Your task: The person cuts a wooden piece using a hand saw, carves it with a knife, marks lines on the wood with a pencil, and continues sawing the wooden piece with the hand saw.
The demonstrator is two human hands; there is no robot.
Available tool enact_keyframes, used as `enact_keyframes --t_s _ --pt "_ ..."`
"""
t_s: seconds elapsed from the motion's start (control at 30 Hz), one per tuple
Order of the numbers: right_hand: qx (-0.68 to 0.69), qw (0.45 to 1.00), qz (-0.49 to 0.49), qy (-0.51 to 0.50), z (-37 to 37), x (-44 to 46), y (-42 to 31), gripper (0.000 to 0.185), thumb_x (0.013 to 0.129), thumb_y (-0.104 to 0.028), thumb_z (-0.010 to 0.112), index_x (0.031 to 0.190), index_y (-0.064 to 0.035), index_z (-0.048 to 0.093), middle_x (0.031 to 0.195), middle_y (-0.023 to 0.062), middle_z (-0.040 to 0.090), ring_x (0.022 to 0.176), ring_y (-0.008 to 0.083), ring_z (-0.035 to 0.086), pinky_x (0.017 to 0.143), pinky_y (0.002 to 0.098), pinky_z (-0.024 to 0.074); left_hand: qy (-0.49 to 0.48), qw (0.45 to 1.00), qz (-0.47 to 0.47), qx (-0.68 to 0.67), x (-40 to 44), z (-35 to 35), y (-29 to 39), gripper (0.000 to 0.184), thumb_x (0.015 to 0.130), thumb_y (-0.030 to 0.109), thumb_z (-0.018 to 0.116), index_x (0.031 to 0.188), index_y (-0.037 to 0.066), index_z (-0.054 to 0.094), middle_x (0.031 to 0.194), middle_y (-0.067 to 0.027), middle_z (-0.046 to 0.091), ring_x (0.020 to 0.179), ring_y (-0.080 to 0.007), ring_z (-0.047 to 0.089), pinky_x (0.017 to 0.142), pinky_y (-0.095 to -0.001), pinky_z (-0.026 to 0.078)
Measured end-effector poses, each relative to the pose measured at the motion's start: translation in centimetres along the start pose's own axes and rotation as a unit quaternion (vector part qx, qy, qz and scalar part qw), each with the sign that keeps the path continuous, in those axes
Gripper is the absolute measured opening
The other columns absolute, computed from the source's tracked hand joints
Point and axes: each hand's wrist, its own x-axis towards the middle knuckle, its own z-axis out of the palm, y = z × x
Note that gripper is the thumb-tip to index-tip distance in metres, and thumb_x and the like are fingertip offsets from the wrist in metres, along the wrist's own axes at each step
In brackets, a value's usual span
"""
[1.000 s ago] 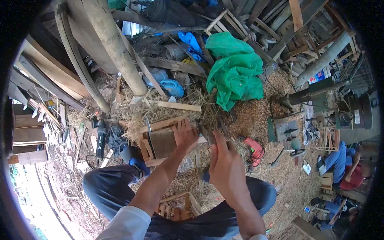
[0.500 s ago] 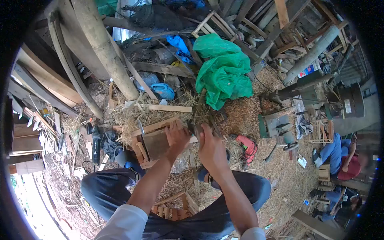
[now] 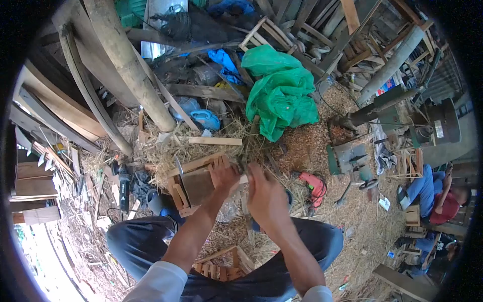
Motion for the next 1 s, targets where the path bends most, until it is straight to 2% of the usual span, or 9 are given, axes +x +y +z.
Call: enact_keyframes --t_s 0.1,0.27,0.33,0.4,0.47,0.5,0.73,0.83,1.0 --pt "0.014 0.999 0.003 -0.032 -4.1 -0.1 -1.9 0.034 0.092 -0.009 0.049 0.126 -0.0062 0.047 0.084 0.0279 0.062 0.069 0.0488 0.060 0.060 0.0549 0.0482 -0.031 0.999 -0.003 0.002 -0.7 0.3 0.1 0.048 0.082 0.026 0.054 0.120 -0.002 0.051 0.120 -0.0196 0.055 0.116 -0.0332 0.049 0.097 -0.0540 0.033" --pt "-0.023 1.000 -0.006 0.000 5.9 0.2 4.4 0.034 0.094 -0.013 0.048 0.128 -0.0087 0.046 0.083 0.0296 0.060 0.071 0.0495 0.060 0.061 0.0559 0.0481 -0.058 0.998 -0.017 -0.031 0.0 -1.6 0.9 0.054 0.080 0.026 0.054 0.125 -0.004 0.049 0.125 -0.0199 0.053 0.120 -0.0332 0.047 0.100 -0.0540 0.031" --pt "-0.012 0.999 0.018 -0.032 5.0 -0.2 2.6 0.031 0.093 -0.005 0.046 0.123 -0.0059 0.050 0.095 0.0297 0.062 0.082 0.0493 0.059 0.071 0.0533 0.0485 -0.065 0.997 -0.021 -0.028 -0.6 -1.7 0.6 0.056 0.081 0.026 0.054 0.128 -0.004 0.047 0.127 -0.0202 0.052 0.123 -0.0330 0.045 0.103 -0.0536 0.029" --pt "-0.004 0.994 0.070 -0.087 4.4 -0.3 2.2 0.031 0.092 -0.004 0.047 0.123 -0.0028 0.049 0.100 0.0311 0.061 0.086 0.0496 0.059 0.072 0.0534 0.0484 -0.098 0.995 -0.024 -0.011 -0.7 -1.5 0.6 0.056 0.083 0.027 0.053 0.129 -0.004 0.046 0.127 -0.0202 0.052 0.123 -0.0327 0.045 0.104 -0.0533 0.028" --pt "0.040 0.998 0.025 -0.035 5.4 -0.3 3.4 0.031 0.092 -0.004 0.048 0.123 -0.0007 0.049 0.100 0.0310 0.061 0.089 0.0493 0.059 0.073 0.0534 0.0482 -0.129 0.991 -0.028 0.002 -0.1 -1.7 0.5 0.056 0.084 0.028 0.053 0.129 -0.005 0.045 0.127 -0.0202 0.052 0.123 -0.0324 0.044 0.104 -0.0530 0.028" --pt "0.056 0.998 -0.009 -0.009 5.7 0.1 4.1 0.033 0.093 -0.009 0.047 0.126 -0.0062 0.046 0.097 0.0310 0.059 0.082 0.0511 0.059 0.070 0.0555 0.0485 -0.115 0.993 -0.028 -0.007 0.0 -1.6 0.5 0.055 0.084 0.028 0.052 0.129 -0.004 0.046 0.127 -0.0202 0.052 0.123 -0.0324 0.044 0.104 -0.0534 0.028" --pt "0.057 0.998 -0.005 -0.024 5.3 -0.5 3.8 0.033 0.093 -0.006 0.048 0.126 -0.0037 0.046 0.097 0.0309 0.059 0.083 0.0516 0.058 0.071 0.0550 0.0476 -0.116 0.993 -0.022 -0.021 -0.4 -2.0 0.7 0.052 0.086 0.026 0.050 0.128 -0.004 0.045 0.125 -0.0199 0.052 0.123 -0.0322 0.044 0.102 -0.0554 0.030" --pt "0.042 0.998 0.022 -0.045 5.7 -0.6 3.8 0.036 0.094 -0.007 0.047 0.129 -0.0027 0.044 0.104 0.0316 0.058 0.090 0.0521 0.057 0.074 0.0545 0.0476 -0.046 0.999 -0.004 -0.029 -0.5 -1.2 0.5 0.042 0.083 0.024 0.053 0.116 -0.002 0.047 0.115 -0.0188 0.052 0.116 -0.0333 0.045 0.096 -0.0535 0.031" --pt "0.077 0.995 0.000 0.061 6.9 -4.8 4.2 0.037 0.095 -0.007 0.046 0.131 0.0006 0.042 0.112 0.0336 0.055 0.102 0.0524 0.054 0.082 0.0532 0.0465 -0.101 0.994 -0.024 -0.019 0.0 -1.6 0.9 0.044 0.085 0.026 0.051 0.119 -0.002 0.047 0.119 -0.0183 0.052 0.118 -0.0318 0.045 0.100 -0.0540 0.030"
